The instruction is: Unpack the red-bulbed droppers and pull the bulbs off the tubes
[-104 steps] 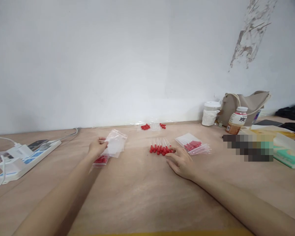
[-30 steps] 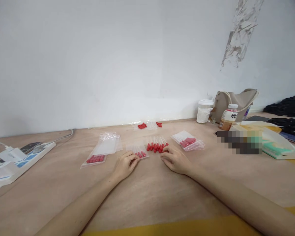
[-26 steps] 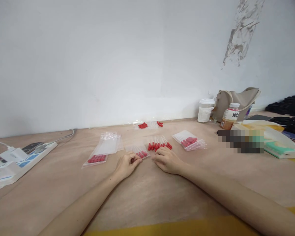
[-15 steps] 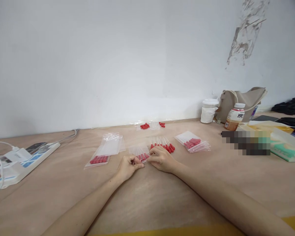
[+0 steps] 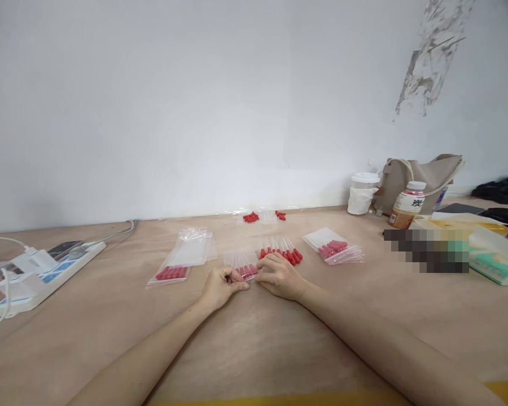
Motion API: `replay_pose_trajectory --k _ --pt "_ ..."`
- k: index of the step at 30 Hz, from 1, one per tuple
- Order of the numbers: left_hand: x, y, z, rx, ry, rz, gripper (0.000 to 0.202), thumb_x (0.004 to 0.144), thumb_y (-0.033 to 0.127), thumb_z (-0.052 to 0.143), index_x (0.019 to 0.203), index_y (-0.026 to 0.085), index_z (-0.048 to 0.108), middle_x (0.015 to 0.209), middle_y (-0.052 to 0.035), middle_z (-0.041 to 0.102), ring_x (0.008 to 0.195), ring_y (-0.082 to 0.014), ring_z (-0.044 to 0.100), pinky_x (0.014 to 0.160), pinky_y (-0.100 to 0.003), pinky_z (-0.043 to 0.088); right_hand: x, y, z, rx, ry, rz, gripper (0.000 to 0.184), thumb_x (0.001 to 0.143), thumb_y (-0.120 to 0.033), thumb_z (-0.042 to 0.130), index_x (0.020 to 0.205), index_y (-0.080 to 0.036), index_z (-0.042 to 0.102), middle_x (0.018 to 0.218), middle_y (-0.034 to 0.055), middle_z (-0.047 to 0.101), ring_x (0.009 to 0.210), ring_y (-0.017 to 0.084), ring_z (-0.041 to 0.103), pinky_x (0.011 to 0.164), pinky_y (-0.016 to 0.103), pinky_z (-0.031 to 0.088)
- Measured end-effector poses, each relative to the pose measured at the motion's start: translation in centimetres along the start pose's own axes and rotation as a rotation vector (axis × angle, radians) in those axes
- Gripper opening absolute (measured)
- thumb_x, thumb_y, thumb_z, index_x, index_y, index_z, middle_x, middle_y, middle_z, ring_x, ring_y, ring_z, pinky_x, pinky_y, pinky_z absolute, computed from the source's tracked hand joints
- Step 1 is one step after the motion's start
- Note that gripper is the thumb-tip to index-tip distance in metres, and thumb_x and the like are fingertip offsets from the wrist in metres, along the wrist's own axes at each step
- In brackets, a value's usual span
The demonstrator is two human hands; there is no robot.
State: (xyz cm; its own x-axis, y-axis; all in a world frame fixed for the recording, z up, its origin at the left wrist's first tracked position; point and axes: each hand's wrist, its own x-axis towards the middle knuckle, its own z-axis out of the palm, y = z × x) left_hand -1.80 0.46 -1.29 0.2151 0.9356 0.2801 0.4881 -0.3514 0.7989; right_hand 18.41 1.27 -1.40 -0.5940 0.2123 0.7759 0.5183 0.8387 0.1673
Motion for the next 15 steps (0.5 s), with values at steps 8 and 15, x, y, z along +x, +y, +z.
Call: replay_pose_trajectory --k 8,15 --pt "-0.3 0.0 -0.1 0.022 -0.003 0.003 0.028 0.058 0.039 0.071 0.06 0.013 0.062 0.052 0.0022 0.055 0.048 -0.0092 0.045 0.045 -0.021 0.033 0.5 0.2 0.9 -0.014 -0.036 -0.008 0.015 0.08 -0.019 0.052 0.075 -0.025 0.065 0.081 0.0016 0.057 0.078 0.014 0.045 0.069 0.03 0.032" --pt "-0.9 2.0 -0.4 0.305 0.052 0.334 0.016 0.078 0.03 0.055 0.079 0.02 0.068 0.08 -0.0031 0.059 0.075 -0.0146 0.054 0.068 -0.028 0.044 0.6 0.0 1.0 0.012 -0.04 -0.003 0.018 0.081 -0.015 0.05 0.072 -0.022 0.064 0.078 0.0021 0.057 0.075 0.013 0.045 0.066 0.028 0.031"
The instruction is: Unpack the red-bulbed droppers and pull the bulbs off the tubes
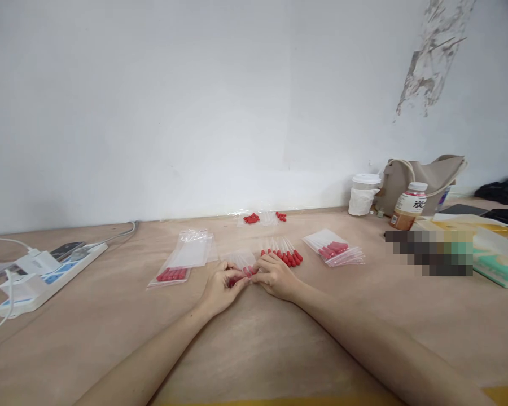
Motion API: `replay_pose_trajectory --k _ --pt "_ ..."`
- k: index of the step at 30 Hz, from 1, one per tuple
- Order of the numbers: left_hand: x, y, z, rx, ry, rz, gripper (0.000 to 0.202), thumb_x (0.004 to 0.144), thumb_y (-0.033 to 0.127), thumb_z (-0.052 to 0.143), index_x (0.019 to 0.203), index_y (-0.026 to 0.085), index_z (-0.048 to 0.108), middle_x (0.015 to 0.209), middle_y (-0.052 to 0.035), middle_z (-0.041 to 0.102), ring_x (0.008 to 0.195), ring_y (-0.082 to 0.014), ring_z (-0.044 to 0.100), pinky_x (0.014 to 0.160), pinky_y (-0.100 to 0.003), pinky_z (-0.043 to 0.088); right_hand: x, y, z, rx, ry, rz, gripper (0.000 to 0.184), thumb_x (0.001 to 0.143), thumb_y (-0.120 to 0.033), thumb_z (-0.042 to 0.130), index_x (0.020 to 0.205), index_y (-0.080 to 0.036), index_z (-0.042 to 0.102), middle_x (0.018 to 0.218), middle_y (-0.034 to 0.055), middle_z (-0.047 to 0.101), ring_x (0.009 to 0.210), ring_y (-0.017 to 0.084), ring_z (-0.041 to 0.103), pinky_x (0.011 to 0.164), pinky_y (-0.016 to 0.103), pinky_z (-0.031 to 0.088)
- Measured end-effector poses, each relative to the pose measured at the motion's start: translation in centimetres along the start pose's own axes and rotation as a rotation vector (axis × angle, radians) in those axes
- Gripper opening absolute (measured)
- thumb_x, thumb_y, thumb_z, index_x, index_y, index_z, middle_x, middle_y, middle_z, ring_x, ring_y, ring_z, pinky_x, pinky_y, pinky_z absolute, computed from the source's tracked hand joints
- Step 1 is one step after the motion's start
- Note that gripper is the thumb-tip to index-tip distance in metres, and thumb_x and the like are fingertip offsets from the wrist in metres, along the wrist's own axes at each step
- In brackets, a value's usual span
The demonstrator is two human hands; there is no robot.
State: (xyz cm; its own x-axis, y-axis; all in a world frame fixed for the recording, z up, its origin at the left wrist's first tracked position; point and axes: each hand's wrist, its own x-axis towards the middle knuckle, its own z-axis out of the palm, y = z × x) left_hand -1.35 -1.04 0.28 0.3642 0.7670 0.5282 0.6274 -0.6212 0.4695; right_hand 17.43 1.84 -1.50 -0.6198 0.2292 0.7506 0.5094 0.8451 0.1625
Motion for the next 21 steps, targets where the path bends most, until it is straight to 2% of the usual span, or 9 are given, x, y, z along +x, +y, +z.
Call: replay_pose_trajectory --k 3,8,10,13,16,21 --pt "0.1 0.4 -0.1 0.03 -0.041 0.113 0.016 0.08 0.021 0.051 0.082 0.022 0.067 0.09 -0.0041 0.058 0.085 -0.0153 0.055 0.075 -0.029 0.044 0.0 0.0 0.0 -0.007 0.003 -0.005 0.019 0.081 -0.015 0.05 0.071 -0.022 0.064 0.078 0.0022 0.056 0.075 0.013 0.044 0.065 0.028 0.031" --pt "0.1 0.2 0.4 -0.022 -0.071 0.172 0.015 0.082 0.016 0.044 0.075 0.018 0.057 0.095 -0.0049 0.057 0.097 -0.0159 0.053 0.084 -0.031 0.042 0.1 -0.3 0.1 0.01 -0.011 0.019 0.018 0.081 -0.016 0.051 0.071 -0.022 0.064 0.077 0.0018 0.056 0.075 0.013 0.045 0.066 0.028 0.031" --pt "0.1 0.0 0.6 -0.04 -0.078 0.159 0.016 0.083 0.014 0.041 0.072 0.017 0.051 0.092 -0.0047 0.057 0.094 -0.0154 0.053 0.082 -0.03 0.043 0.3 -0.5 0.2 0.019 -0.024 0.062 0.016 0.08 -0.017 0.052 0.07 -0.022 0.064 0.078 0.0016 0.056 0.076 0.013 0.045 0.067 0.028 0.032" --pt "0.0 -0.1 0.8 -0.01 -0.081 0.101 0.015 0.085 0.016 0.037 0.074 0.018 0.047 0.082 -0.0034 0.057 0.077 -0.0138 0.055 0.069 -0.028 0.045 0.5 -1.0 0.1 0.037 -0.043 0.1 0.014 0.078 -0.017 0.054 0.069 -0.022 0.063 0.081 0.0013 0.057 0.077 0.013 0.046 0.068 0.029 0.032" --pt "-0.1 -0.1 0.8 0.045 -0.052 0.054 0.014 0.085 0.017 0.037 0.075 0.018 0.047 0.075 -0.0019 0.056 0.067 -0.0132 0.053 0.064 -0.027 0.044 0.5 -1.2 0.1 0.061 -0.066 0.105 0.013 0.077 -0.016 0.055 0.07 -0.022 0.063 0.086 0.0015 0.057 0.081 0.014 0.048 0.069 0.029 0.034" --pt "0.1 0.0 0.3 0.203 0.114 0.066 0.015 0.086 0.017 0.036 0.075 0.018 0.046 0.08 -0.0037 0.059 0.074 -0.0148 0.057 0.067 -0.027 0.045 0.0 -1.0 -0.2 0.297 -0.106 0.21 0.011 0.075 -0.011 0.054 0.072 -0.019 0.061 0.103 0.0044 0.052 0.081 0.011 0.053 0.071 0.025 0.042"
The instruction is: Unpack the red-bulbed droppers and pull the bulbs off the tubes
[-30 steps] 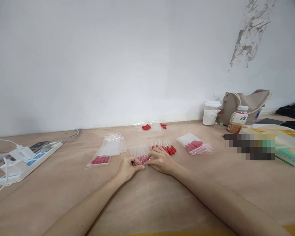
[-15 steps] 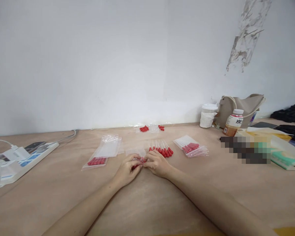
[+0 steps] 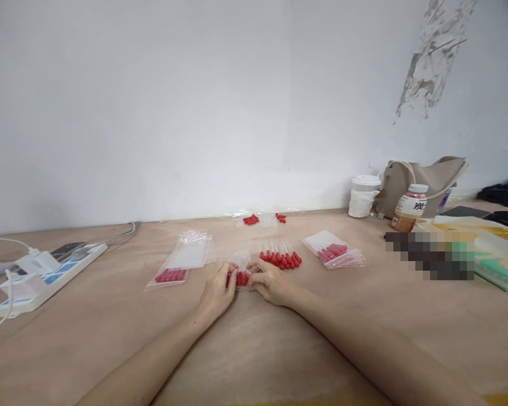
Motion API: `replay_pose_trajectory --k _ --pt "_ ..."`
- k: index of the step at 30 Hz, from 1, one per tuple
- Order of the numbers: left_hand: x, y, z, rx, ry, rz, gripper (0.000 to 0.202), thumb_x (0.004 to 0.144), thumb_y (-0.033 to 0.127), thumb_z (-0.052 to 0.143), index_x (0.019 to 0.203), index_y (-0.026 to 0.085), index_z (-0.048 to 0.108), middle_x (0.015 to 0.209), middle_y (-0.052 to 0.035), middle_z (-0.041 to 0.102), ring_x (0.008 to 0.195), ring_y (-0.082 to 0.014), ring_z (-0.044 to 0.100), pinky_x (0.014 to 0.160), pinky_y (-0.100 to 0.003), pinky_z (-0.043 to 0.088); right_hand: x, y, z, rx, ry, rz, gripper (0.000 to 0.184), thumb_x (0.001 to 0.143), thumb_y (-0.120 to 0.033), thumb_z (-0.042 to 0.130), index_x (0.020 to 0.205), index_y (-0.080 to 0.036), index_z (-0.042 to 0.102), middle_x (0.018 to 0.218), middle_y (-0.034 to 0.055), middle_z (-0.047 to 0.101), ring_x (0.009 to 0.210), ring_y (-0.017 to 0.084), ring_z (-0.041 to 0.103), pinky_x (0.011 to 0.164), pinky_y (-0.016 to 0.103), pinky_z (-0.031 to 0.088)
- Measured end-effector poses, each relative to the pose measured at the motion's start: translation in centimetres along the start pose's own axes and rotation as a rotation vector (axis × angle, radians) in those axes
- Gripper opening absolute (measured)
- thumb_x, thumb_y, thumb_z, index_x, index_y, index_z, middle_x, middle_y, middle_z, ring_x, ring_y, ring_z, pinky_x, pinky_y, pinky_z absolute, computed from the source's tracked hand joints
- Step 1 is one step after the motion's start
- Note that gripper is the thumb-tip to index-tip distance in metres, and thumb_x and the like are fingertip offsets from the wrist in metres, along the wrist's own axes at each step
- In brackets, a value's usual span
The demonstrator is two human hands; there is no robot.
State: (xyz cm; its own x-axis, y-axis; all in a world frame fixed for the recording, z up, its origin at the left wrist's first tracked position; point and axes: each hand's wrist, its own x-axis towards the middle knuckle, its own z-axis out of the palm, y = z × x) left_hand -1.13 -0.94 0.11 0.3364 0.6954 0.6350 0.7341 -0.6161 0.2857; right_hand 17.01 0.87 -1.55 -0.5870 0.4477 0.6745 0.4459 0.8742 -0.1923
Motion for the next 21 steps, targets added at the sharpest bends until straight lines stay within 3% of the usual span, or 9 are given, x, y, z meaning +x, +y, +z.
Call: replay_pose_trajectory --k 2,5,8,11,14,18,21 --pt "0.3 -0.2 -0.7 0.145 0.022 0.066 0.015 0.085 0.016 0.036 0.076 0.018 0.048 0.083 -0.005 0.061 0.075 -0.0157 0.058 0.066 -0.028 0.045 -0.2 0.0 -0.3 0.129 -0.035 0.009 0.014 0.076 -0.007 0.051 0.073 -0.018 0.059 0.105 0.0053 0.052 0.084 0.01 0.055 0.073 0.023 0.045" --pt "0.6 -0.4 -2.0 0.333 -0.079 0.24 0.017 0.084 0.01 0.038 0.081 0.018 0.052 0.089 -0.0065 0.063 0.077 -0.0174 0.06 0.065 -0.028 0.046 -0.3 -0.3 -1.0 0.244 -0.076 0.023 0.013 0.072 -0.006 0.052 0.071 -0.018 0.057 0.103 0.0046 0.056 0.088 0.012 0.057 0.075 0.023 0.046" --pt "0.6 0.0 -3.0 0.288 -0.141 0.333 0.016 0.083 0.013 0.042 0.077 0.018 0.055 0.089 -0.0055 0.064 0.078 -0.0168 0.061 0.067 -0.027 0.047 -0.5 -0.7 -1.5 0.309 -0.061 0.06 0.011 0.068 -0.008 0.056 0.063 -0.017 0.054 0.09 0.0031 0.062 0.084 0.013 0.059 0.07 0.022 0.047" --pt "0.6 0.5 -3.3 0.075 -0.143 0.26 0.013 0.084 0.024 0.047 0.079 0.019 0.059 0.088 -0.004 0.064 0.079 -0.0142 0.061 0.072 -0.025 0.048 -0.7 -0.6 -1.5 0.354 0.03 0.163 0.019 0.071 -0.012 0.053 0.053 -0.018 0.052 0.071 0.0014 0.063 0.075 0.013 0.061 0.066 0.023 0.048" --pt "1.0 -0.2 -3.1 -0.04 -0.207 0.17 0.022 0.086 0.025 0.043 0.099 0.021 0.059 0.107 -0.0053 0.06 0.098 -0.0157 0.056 0.087 -0.029 0.044 -1.0 0.0 -1.0 0.371 0.134 0.301 0.022 0.07 -0.014 0.054 0.049 -0.017 0.051 0.064 0.0018 0.063 0.071 0.015 0.062 0.063 0.024 0.048" --pt "1.4 -2.5 -2.3 -0.071 -0.385 0.154 0.035 0.085 0.019 0.039 0.118 0.023 0.049 0.125 -0.0046 0.05 0.119 -0.0181 0.04 0.1 -0.037 0.032 -1.1 0.5 -0.6 0.435 0.165 0.394 0.006 0.065 -0.012 0.056 0.067 -0.016 0.061 0.072 0.0033 0.063 0.065 0.013 0.06 0.058 0.023 0.049" --pt "1.3 -3.4 -2.1 -0.088 -0.479 0.165 0.044 0.078 0.012 0.042 0.12 0.024 0.046 0.125 -0.0032 0.049 0.116 -0.0183 0.042 0.098 -0.036 0.033 -1.1 0.4 -0.6 0.405 0.153 0.403 0.021 0.063 -0.006 0.052 0.079 -0.015 0.064 0.081 0.0049 0.061 0.066 0.011 0.057 0.061 0.024 0.048"
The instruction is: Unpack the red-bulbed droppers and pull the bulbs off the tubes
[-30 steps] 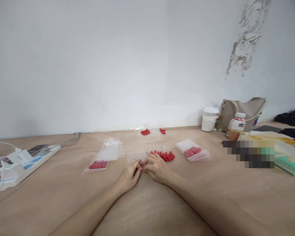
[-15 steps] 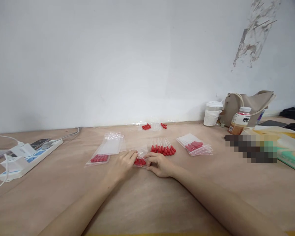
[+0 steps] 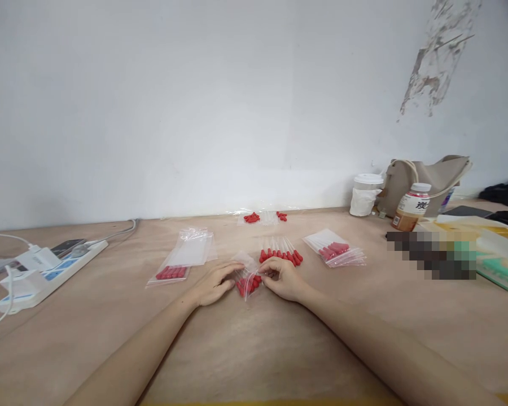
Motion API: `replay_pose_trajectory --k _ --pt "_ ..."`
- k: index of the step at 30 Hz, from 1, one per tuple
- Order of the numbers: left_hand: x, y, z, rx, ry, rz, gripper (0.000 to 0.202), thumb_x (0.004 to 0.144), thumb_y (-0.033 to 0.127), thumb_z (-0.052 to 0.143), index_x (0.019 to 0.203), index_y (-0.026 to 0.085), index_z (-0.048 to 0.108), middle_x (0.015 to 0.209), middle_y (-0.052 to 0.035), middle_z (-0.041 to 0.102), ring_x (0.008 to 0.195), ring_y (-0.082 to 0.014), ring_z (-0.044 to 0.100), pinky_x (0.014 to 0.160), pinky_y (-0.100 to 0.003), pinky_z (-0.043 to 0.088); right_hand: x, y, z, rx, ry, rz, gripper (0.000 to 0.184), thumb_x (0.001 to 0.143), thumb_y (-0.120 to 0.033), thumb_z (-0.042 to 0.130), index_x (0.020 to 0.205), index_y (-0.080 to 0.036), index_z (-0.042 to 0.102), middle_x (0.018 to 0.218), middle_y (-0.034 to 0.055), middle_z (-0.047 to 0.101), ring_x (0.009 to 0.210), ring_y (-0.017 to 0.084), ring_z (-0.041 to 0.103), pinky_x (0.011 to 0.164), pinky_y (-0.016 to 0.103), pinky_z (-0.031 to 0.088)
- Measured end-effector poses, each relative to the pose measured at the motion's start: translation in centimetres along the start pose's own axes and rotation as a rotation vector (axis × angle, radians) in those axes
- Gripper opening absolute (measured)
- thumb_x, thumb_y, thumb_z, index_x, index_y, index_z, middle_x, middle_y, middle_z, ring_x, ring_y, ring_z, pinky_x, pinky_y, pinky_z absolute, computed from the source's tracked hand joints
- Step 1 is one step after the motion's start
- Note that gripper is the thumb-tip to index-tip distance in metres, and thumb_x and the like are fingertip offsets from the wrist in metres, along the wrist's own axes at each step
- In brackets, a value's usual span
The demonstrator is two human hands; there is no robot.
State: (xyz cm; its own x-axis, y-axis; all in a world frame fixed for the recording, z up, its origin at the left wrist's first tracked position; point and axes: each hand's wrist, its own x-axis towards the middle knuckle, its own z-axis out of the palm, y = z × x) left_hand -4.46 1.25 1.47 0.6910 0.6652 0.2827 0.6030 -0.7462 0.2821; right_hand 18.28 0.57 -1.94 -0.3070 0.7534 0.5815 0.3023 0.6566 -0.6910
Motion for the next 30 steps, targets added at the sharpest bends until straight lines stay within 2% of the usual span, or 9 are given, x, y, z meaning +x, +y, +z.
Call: replay_pose_trajectory --k 5,7,10,12,15,19,24,27,30 --pt "-0.8 1.2 -0.4 0.02 0.014 -0.008 0.044 0.067 0.015 0.051 0.111 0.021 0.05 0.11 -0.005 0.052 0.102 -0.0212 0.047 0.088 -0.033 0.038 -0.3 -1.1 -0.2 -0.118 -0.069 -0.058 0.03 0.06 -0.003 0.051 0.083 -0.016 0.066 0.092 0.006 0.053 0.078 0.012 0.053 0.07 0.026 0.046" --pt "-1.1 1.6 -0.5 0.009 0.011 0.002 0.04 0.066 0.017 0.053 0.105 0.02 0.051 0.1 -0.0048 0.052 0.094 -0.0208 0.048 0.083 -0.032 0.04 -0.4 -1.6 -0.3 -0.2 -0.085 -0.099 0.03 0.058 -0.004 0.054 0.082 -0.017 0.067 0.088 0.0051 0.05 0.082 0.014 0.05 0.075 0.028 0.044" --pt "-1.4 1.8 -0.2 -0.026 0.012 -0.013 0.037 0.065 0.02 0.054 0.101 0.018 0.051 0.092 -0.0038 0.052 0.086 -0.0191 0.049 0.077 -0.03 0.04 -0.4 -2.0 -0.5 -0.297 -0.095 -0.123 0.03 0.056 -0.006 0.056 0.081 -0.018 0.068 0.08 0.0033 0.046 0.079 0.015 0.047 0.073 0.03 0.043" --pt "-1.5 1.6 0.0 -0.054 0.004 -0.032 0.036 0.065 0.021 0.055 0.101 0.018 0.05 0.089 -0.0032 0.051 0.082 -0.0179 0.049 0.073 -0.028 0.041 -0.3 -2.1 -0.7 -0.281 -0.134 -0.127 0.034 0.057 -0.005 0.054 0.086 -0.018 0.067 0.08 0.0032 0.048 0.077 0.014 0.047 0.071 0.028 0.043" --pt "-1.5 1.4 0.3 -0.08 0.011 -0.053 0.036 0.066 0.022 0.056 0.101 0.018 0.051 0.087 -0.0026 0.051 0.08 -0.0166 0.049 0.069 -0.026 0.04 -0.2 -2.0 -1.0 -0.215 -0.229 -0.154 0.042 0.057 -0.004 0.054 0.096 -0.018 0.064 0.093 0.0049 0.053 0.087 0.015 0.049 0.079 0.027 0.041" --pt "-1.4 1.3 0.2 -0.125 0.011 -0.091 0.029 0.07 0.023 0.054 0.099 0.017 0.054 0.083 -0.0015 0.052 0.074 -0.0139 0.049 0.063 -0.022 0.039 0.1 -1.7 -1.4 -0.206 -0.34 -0.144 0.037 0.063 -0.016 0.062 0.1 -0.02 0.062 0.101 0.0046 0.058 0.094 0.018 0.049 0.086 0.03 0.037" --pt "-1.3 1.3 0.4 -0.17 0.015 -0.163 0.022 0.075 0.028 0.051 0.093 0.017 0.057 0.076 0.0001 0.05 0.063 -0.0106 0.046 0.056 -0.02 0.036 0.6 -1.6 -1.5 -0.17 -0.404 -0.039 0.033 0.062 -0.026 0.067 0.093 -0.018 0.062 0.092 0.0027 0.06 0.085 0.016 0.051 0.077 0.026 0.04" --pt "-1.3 1.4 0.5 -0.175 0.023 -0.162 0.022 0.078 0.031 0.049 0.091 0.016 0.057 0.073 0.0003 0.049 0.064 -0.0107 0.046 0.057 -0.021 0.037 0.7 -1.8 -1.4 -0.131 -0.456 0.021 0.021 0.07 -0.026 0.06 0.089 -0.017 0.061 0.084 0.0014 0.06 0.071 0.011 0.051 0.063 0.021 0.039" --pt "-1.2 1.5 0.4 -0.175 0.02 -0.171 0.023 0.079 0.033 0.048 0.092 0.017 0.057 0.072 0.0004 0.05 0.063 -0.0106 0.046 0.057 -0.02 0.037 0.5 -2.1 -1.4 -0.142 -0.436 0.039 0.018 0.074 -0.023 0.053 0.09 -0.016 0.059 0.081 0.0014 0.059 0.066 0.01 0.05 0.058 0.019 0.038"
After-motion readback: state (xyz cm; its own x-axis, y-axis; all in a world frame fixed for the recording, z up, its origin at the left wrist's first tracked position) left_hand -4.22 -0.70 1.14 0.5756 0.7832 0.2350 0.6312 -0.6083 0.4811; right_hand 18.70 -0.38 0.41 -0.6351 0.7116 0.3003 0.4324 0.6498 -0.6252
